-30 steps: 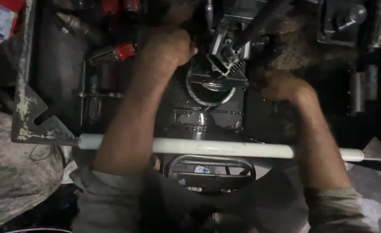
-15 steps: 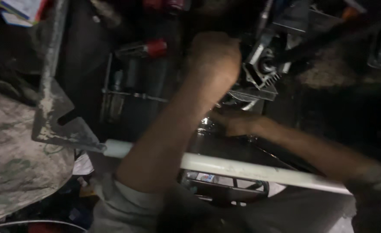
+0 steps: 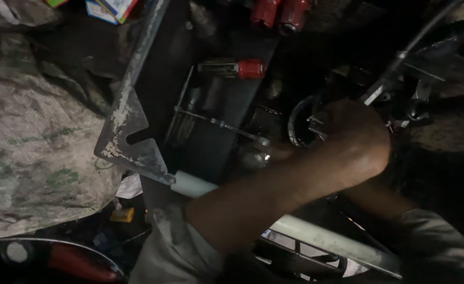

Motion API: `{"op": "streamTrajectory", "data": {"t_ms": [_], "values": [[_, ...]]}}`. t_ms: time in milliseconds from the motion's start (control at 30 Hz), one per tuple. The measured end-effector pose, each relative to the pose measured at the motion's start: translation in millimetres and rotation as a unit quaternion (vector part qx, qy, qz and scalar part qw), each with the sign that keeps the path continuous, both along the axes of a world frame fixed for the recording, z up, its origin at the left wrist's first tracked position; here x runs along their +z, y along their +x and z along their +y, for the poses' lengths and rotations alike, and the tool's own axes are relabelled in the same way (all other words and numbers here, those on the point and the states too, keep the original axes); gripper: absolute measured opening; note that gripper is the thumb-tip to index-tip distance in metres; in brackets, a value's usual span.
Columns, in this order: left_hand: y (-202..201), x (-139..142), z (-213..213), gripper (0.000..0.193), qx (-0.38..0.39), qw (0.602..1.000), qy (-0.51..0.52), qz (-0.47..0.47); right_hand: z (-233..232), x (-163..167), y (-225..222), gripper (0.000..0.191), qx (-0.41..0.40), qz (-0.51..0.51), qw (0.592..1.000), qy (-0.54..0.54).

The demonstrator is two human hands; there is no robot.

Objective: The person assembles cylindrical metal parts on a workbench using a vertical press-like machine. They repeatedly insert parts, apply liquid from a bottle, and tighten components with a T-handle tool.

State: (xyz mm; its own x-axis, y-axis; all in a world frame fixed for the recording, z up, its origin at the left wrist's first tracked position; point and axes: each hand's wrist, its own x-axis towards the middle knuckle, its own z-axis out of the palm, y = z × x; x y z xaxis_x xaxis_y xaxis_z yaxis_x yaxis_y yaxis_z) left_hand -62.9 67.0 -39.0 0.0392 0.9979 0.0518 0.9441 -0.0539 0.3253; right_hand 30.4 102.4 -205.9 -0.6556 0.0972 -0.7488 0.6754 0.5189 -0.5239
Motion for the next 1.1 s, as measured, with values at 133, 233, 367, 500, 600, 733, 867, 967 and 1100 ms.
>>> {"op": "streamTrajectory", "data": {"t_ms": [133,233,367,500,600,733,867,967,1100], "values": [[-1.1,-7.0,2.8,0.043,0.003,1.0,-0.005,-0.003,6.4,4.4,5.1,0.078,0.002,-0.012,1.0,0.007],[0.8,-10.0,7.5,0.048,0.002,1.0,-0.015,-0.002,6.2,3.9,7.4,0.079,0.002,-0.02,1.0,0.013],[-0.5,-8.8,18.6,0.054,-0.001,0.999,-0.051,0.005,4.7,0.4,13.0,0.08,-0.005,-0.031,0.999,0.013],[-11.3,-8.7,22.8,0.061,0.0,0.997,-0.073,0.006,6.2,7.9,41.1,0.082,-0.017,-0.065,0.998,0.003],[-24.0,-10.6,21.4,0.066,-0.002,0.998,-0.068,-0.006,10.5,26.2,87.3,0.083,-0.017,-0.122,0.992,-0.023],[-45.6,-6.8,32.9,0.072,0.004,0.995,-0.085,-0.048,23.0,48.9,156.2,0.081,-0.067,-0.382,0.921,0.028],[-71.9,-2.3,54.4,0.079,0.064,0.989,-0.093,-0.09,45.5,62.0,208.6,0.068,0.004,-0.141,0.989,0.043],[-88.3,-2.3,62.0,0.066,0.005,0.985,-0.128,-0.114,69.2,71.1,229.1,0.066,-0.089,-0.083,0.989,0.085],[-84.0,2.9,58.0,0.061,-0.052,0.982,-0.174,-0.057,89.9,84.1,240.3,0.063,-0.103,-0.021,0.983,0.148]]}}
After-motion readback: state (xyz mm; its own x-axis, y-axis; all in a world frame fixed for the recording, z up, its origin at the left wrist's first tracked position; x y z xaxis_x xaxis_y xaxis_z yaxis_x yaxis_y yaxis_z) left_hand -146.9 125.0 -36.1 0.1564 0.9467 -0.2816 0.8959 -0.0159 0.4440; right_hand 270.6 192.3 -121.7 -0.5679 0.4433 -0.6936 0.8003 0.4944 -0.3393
